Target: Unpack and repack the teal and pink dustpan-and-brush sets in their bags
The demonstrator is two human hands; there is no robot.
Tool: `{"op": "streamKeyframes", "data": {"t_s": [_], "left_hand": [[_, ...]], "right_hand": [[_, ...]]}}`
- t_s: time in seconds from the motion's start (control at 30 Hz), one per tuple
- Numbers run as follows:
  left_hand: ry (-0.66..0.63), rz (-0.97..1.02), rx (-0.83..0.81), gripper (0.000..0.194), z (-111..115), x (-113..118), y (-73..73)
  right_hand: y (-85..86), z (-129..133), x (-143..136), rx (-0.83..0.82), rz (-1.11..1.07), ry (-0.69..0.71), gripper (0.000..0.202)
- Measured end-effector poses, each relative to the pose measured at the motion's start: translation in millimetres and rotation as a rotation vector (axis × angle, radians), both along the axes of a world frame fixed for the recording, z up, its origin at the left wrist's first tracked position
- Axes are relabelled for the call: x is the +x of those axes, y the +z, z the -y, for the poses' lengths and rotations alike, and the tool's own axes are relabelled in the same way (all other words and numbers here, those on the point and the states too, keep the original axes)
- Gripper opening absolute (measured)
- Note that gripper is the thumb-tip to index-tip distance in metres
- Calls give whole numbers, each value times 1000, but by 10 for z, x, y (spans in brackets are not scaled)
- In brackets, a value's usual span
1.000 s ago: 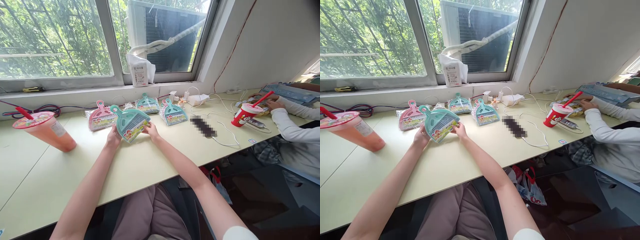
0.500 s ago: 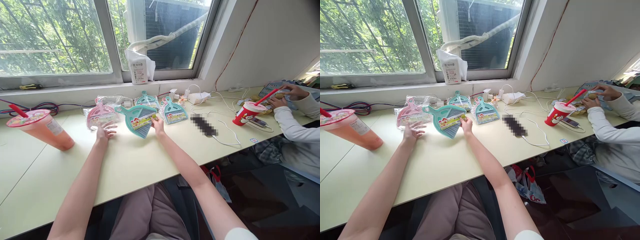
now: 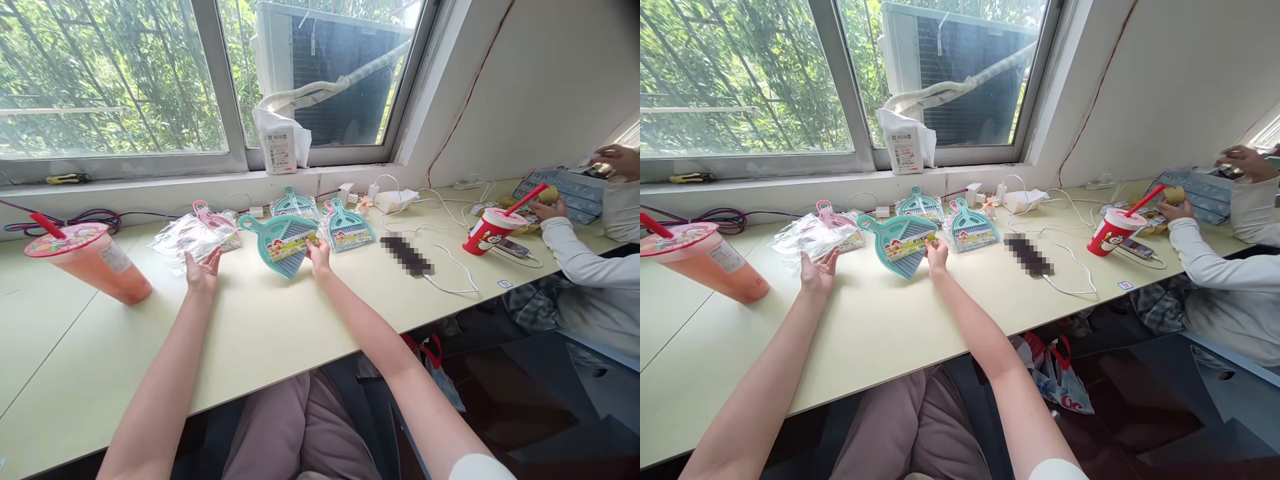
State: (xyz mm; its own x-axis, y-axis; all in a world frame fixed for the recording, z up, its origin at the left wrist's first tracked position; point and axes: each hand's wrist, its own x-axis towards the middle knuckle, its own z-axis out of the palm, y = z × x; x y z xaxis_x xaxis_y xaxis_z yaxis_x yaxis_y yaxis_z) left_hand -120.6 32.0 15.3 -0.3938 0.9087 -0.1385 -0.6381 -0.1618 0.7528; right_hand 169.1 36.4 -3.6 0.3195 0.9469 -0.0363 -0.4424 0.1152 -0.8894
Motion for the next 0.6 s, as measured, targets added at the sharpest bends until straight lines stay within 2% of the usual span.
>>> {"op": "streamKeyframes", "data": {"t_s": [0.1,0.13,0.23,0.3,0.4,0.47,0.53,0.6], "left_hand": [[-34,-70,115,16,25,67,-13],[-35,-89,152,13,32,89,-14],[-92,-128,171,16,58,152,-14],[-247,-157,138,17,85,211,-12],[-539,-244,64,42,142,367,-10],[-679,-339,14,55,185,507,-23],[-737,-419,-4,57,223,640,-51],[-691,-471,0,51,243,731,-84]], "right_hand": [[-1,4,-5,5,-1,-4,11],[-1,6,-6,5,-1,-5,10],[1,16,-17,7,-9,-5,9],[8,31,-29,6,-23,-1,8],[25,66,-57,12,-45,31,7],[38,90,-81,31,-45,76,8],[50,104,-104,35,-22,146,7],[62,100,-113,2,22,229,7]]}}
